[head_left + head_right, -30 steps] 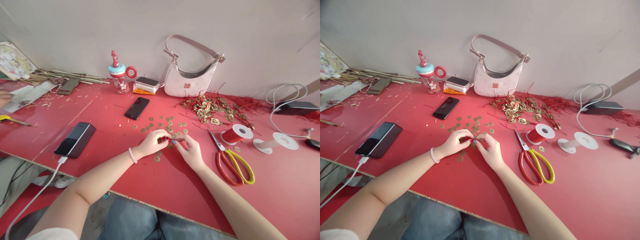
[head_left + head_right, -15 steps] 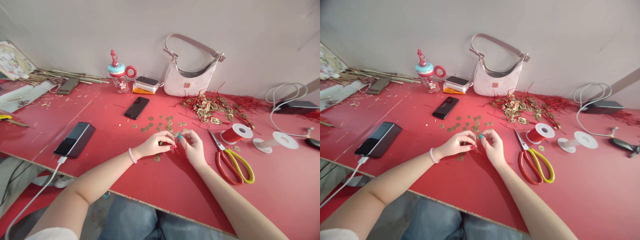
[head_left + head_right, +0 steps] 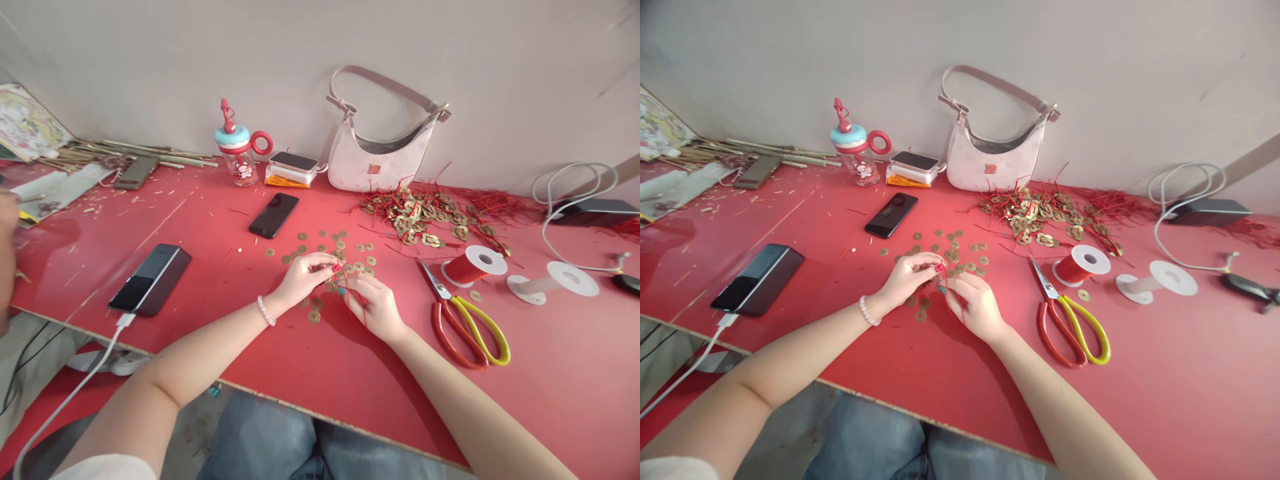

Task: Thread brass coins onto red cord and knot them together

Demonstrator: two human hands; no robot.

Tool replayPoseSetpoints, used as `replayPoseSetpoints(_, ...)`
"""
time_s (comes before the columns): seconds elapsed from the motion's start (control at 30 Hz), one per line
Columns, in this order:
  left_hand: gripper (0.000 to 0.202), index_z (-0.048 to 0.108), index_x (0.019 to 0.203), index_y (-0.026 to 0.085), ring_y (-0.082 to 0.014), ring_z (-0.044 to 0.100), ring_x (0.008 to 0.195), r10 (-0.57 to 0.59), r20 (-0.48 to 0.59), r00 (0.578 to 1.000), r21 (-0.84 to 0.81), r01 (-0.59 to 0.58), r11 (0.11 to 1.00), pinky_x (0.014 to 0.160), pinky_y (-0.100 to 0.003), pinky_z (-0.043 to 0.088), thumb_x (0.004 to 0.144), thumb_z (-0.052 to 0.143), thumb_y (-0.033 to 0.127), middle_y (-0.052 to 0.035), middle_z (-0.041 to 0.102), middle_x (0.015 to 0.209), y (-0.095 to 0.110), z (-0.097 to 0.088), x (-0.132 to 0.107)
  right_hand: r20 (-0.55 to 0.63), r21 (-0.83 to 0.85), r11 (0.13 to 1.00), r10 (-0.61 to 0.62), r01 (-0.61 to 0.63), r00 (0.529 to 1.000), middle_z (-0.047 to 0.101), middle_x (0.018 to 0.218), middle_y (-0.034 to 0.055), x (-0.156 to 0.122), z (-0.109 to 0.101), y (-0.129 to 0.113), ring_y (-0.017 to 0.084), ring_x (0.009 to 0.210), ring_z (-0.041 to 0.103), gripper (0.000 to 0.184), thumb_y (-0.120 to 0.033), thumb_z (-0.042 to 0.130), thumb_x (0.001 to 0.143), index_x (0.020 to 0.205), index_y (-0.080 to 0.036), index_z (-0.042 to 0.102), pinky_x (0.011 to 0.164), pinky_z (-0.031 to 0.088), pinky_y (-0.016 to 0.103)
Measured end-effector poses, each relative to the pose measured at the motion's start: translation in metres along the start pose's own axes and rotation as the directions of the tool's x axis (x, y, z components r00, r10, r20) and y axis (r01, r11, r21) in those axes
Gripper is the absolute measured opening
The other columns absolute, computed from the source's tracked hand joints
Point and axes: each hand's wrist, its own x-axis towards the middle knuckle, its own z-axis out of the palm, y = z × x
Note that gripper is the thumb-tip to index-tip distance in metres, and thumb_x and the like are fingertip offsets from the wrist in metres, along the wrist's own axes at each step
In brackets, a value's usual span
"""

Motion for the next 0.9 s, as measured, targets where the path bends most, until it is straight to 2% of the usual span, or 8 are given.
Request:
replayPoseSetpoints(0.1,0.019,0.066,0.09,0.014,-0.0137,0.061,0.075,-0.004,-0.026,1.0,0.083,0.006,0.997,0.068,-0.028,0.051,0.079,0.057,0.027,-0.0089,0.065,0.099,-0.001,-0.001,0.002,-0.053,0.099,0.99,0.11,-0.105,0.992,0.066,0.079,0.0049,-0.001,-0.002,0.001,0.013,0.069,0.061,0.019,-0.025,0.046,0.084,0.091,-0.02,0.063,0.067,0.049,0.026)
replayPoseSetpoints(0.23,0.016,0.067,0.086,0.015,-0.0163,0.061,0.086,0.061,-0.059,0.996,0.177,-0.05,0.983,0.076,-0.029,0.05,0.078,0.059,0.026,-0.0077,0.066,0.095,0.0,-0.001,0.002,-0.064,0.241,0.932,0.295,-0.272,0.953,0.067,0.084,0.0038,-0.001,-0.003,0.001,0.013,0.07,0.062,0.021,-0.029,0.049,0.084,0.094,-0.02,0.064,0.068,0.05,0.026)
replayPoseSetpoints(0.3,0.016,0.067,0.087,0.016,-0.0144,0.062,0.077,0.044,-0.067,0.997,0.175,-0.031,0.984,0.068,-0.027,0.052,0.078,0.058,0.026,-0.0076,0.065,0.095,-0.001,-0.001,0.001,-0.072,0.32,0.896,0.347,-0.307,0.935,0.067,0.081,0.0031,0.0,-0.003,0.002,0.014,0.071,0.063,0.021,-0.031,0.049,0.083,0.093,-0.02,0.065,0.068,0.051,0.026)
replayPoseSetpoints(0.43,0.022,0.065,0.091,0.015,-0.0046,0.051,0.047,-0.057,-0.057,0.997,0.086,0.062,0.994,0.041,-0.019,0.044,0.079,0.057,0.031,-0.0089,0.062,0.099,-0.005,-0.001,0.0,-0.114,0.537,0.777,0.452,-0.328,0.885,0.067,0.076,0.0027,0.005,-0.005,0.006,0.014,0.069,0.063,0.02,-0.033,0.054,0.081,0.092,-0.02,0.063,0.071,0.053,0.029)
replayPoseSetpoints(0.57,0.022,0.065,0.091,0.014,-0.0015,0.046,0.043,-0.076,-0.064,0.995,0.028,0.078,0.997,0.038,-0.017,0.04,0.079,0.057,0.031,-0.0093,0.06,0.098,-0.007,-0.002,-0.001,-0.179,0.745,0.608,0.578,-0.274,0.796,0.068,0.082,0.004,0.009,-0.009,0.019,0.013,0.073,0.065,0.02,-0.035,0.058,0.078,0.092,-0.02,0.062,0.074,0.054,0.031)
replayPoseSetpoints(0.63,0.022,0.064,0.09,0.014,-0.0012,0.044,0.042,-0.089,-0.065,0.994,0.0,0.09,0.996,0.037,-0.017,0.04,0.079,0.057,0.031,-0.0084,0.059,0.095,-0.006,-0.002,0.0,-0.206,0.801,0.552,0.618,-0.233,0.759,0.068,0.084,0.0033,0.01,-0.012,0.027,0.013,0.075,0.065,0.019,-0.033,0.06,0.076,0.091,-0.021,0.062,0.074,0.054,0.029)
replayPoseSetpoints(0.73,0.021,0.064,0.089,0.015,-0.0019,0.042,0.042,-0.104,-0.081,0.991,-0.027,0.102,0.994,0.037,-0.019,0.039,0.078,0.058,0.031,-0.0062,0.059,0.086,-0.004,-0.003,0.001,-0.223,0.813,0.543,0.627,-0.213,0.747,0.069,0.09,0.0032,0.01,-0.017,0.037,0.012,0.082,0.066,0.02,-0.032,0.06,0.077,0.095,-0.023,0.062,0.074,0.054,0.027)
replayPoseSetpoints(0.9,0.022,0.063,0.087,0.014,-0.0039,0.042,0.043,-0.11,-0.132,0.985,0.012,0.113,0.994,0.038,-0.018,0.036,0.078,0.058,0.034,-0.0032,0.056,0.072,-0.003,-0.003,0.002,-0.217,0.792,0.567,0.606,-0.224,0.766,0.067,0.1,0.0048,0.009,-0.018,0.041,0.014,0.089,0.065,0.023,-0.034,0.058,0.079,0.1,-0.024,0.061,0.075,0.054,0.028)
